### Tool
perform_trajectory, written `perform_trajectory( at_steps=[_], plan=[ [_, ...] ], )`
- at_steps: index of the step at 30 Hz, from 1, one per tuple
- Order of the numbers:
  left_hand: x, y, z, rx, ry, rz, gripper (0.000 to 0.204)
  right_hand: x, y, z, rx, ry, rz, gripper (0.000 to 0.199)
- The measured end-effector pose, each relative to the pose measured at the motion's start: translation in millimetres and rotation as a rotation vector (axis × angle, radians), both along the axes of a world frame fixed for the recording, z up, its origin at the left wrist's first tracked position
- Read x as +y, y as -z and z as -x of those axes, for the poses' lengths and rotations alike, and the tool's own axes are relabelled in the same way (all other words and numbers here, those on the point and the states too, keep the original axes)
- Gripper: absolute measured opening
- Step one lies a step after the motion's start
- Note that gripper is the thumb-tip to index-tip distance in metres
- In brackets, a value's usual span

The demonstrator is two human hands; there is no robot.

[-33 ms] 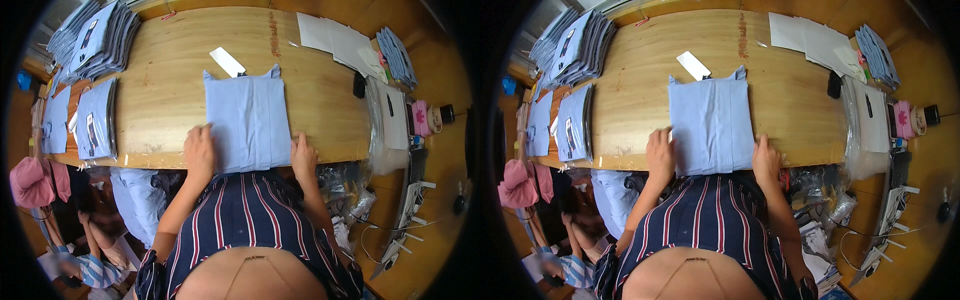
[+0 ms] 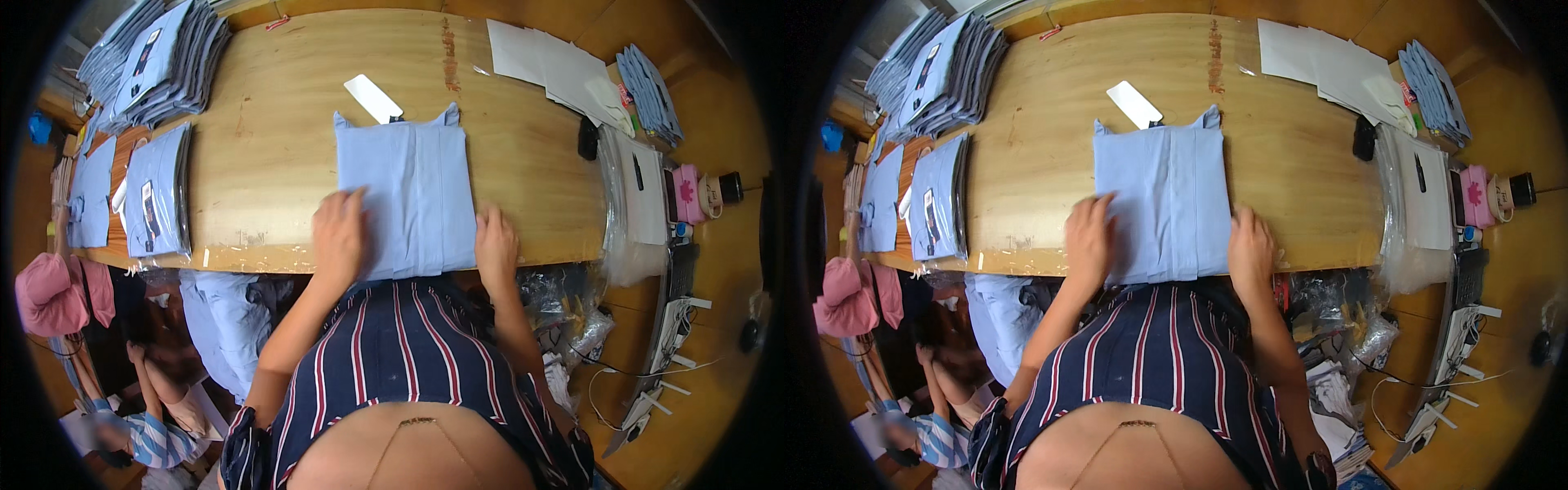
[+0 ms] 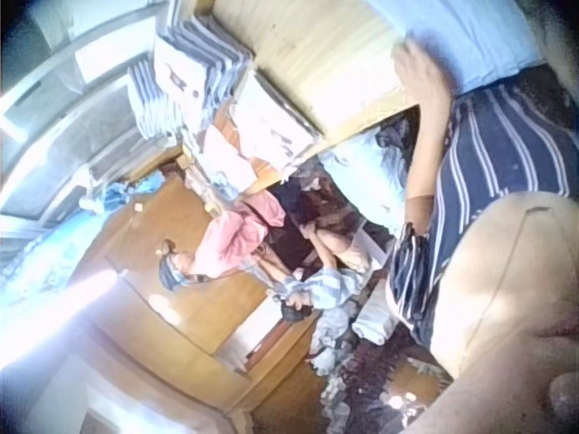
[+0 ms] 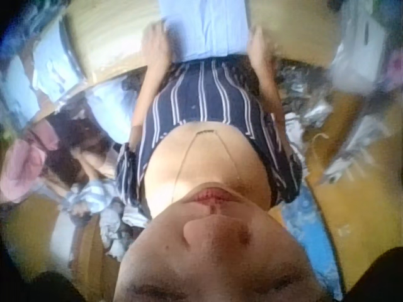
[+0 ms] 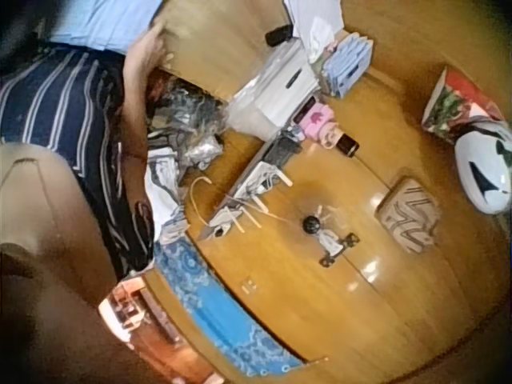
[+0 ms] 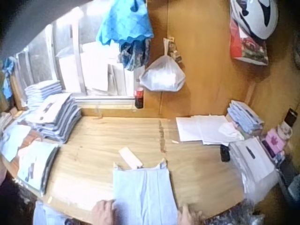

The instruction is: The person folds blue shirts on a wooden table, using a cardboard template for uniform size, and places the folded shirts into clear plastic bags.

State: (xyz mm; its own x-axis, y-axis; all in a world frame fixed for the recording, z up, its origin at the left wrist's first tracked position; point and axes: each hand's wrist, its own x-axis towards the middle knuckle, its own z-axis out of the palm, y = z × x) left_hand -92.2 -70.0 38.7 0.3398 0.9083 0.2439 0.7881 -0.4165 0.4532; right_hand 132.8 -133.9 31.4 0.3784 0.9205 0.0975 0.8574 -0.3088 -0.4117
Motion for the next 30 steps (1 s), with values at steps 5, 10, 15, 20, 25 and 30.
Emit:
perform_trajectory(
  at_steps=[5, 10, 15, 20, 25, 30],
  plan=[
    [65, 41, -49, 0.151, 0.024, -0.188, 0.043, 90, 7, 34, -0.037, -0.489, -0.373, 0.041],
    [80, 65, -40, 0.139, -0.063, -0.143, 0.042, 118, 65, 10, -0.123, -0.168, -0.132, 0.05],
    [110, 65, -15, -0.242, -0.425, 0.058, 0.057, 141, 48, -32, 0.038, 0.03, 0.045, 0.06],
    [166, 45, -2, -0.188, -0.292, 0.483, 0.057, 199, 55, -66, 0.31, -0.209, 0.444, 0.076],
    [163, 39, -16, -0.16, -0.228, 0.364, 0.043, 194, 64, -49, 0.332, -0.046, 0.169, 0.061],
    [188, 31, -22, -0.697, -0.077, 0.328, 0.037, 195, 32, -67, 0.436, -0.153, -0.049, 0.059]
  ],
)
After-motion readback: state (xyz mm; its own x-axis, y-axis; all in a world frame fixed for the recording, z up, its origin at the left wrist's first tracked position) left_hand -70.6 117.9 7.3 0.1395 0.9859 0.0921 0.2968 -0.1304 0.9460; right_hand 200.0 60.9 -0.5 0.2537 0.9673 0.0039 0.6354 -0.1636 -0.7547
